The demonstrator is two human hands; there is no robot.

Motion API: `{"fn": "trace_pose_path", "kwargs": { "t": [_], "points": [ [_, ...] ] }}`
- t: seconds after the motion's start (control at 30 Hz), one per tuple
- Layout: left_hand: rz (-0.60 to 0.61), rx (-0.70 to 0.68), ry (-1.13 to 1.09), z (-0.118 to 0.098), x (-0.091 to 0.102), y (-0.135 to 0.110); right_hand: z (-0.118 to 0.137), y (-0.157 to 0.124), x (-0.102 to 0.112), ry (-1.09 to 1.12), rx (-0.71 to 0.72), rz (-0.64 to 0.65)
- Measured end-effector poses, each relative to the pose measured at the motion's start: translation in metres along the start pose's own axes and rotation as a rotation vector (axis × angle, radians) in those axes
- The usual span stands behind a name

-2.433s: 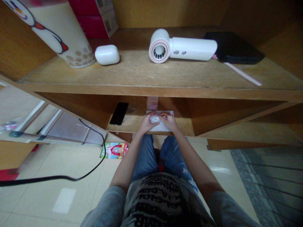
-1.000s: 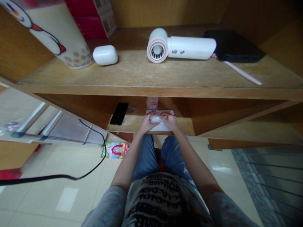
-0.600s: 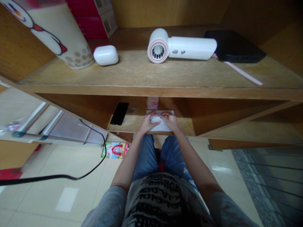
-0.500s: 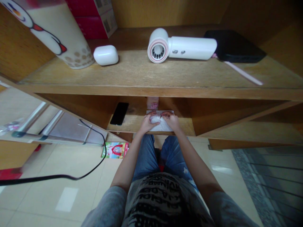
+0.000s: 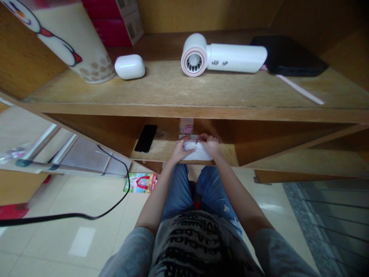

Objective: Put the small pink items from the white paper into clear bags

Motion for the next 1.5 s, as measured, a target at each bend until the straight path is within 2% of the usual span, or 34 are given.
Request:
{"fn": "trace_pose_path", "kwargs": {
  "t": [0.43, 0.67, 0.9, 1.2, 1.5],
  "points": [
    [-0.005, 0.002, -0.024, -0.001, 0.000, 0.000, 0.001, 0.000, 0.000, 0.002, 0.042, 0.066],
    [-0.009, -0.004, -0.031, 0.002, -0.001, 0.000, -0.001, -0.010, 0.002, 0.188, 0.059, 0.001],
    [-0.019, -0.011, -0.038, 0.003, -0.001, 0.000, 0.003, -0.019, -0.010, 0.314, 0.098, 0.079],
    [-0.033, -0.028, -0.024, 0.004, 0.000, -0.001, 0.008, -0.019, -0.011, 0.316, 0.139, 0.091],
    [-0.015, -0.016, -0.032, 0.003, -0.001, 0.000, -0.002, -0.016, 0.003, 0.164, 0.012, -0.003]
  ]
}}
Point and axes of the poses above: each hand's wrist, its own y-axis towards the middle knuckle, its own x-axis out of the back of the hand, z = x × y, the point moved 4 cm from there along y, towards the middle knuckle, and after that the axes turned 10 degrees about -y, right-handed, at the moved point
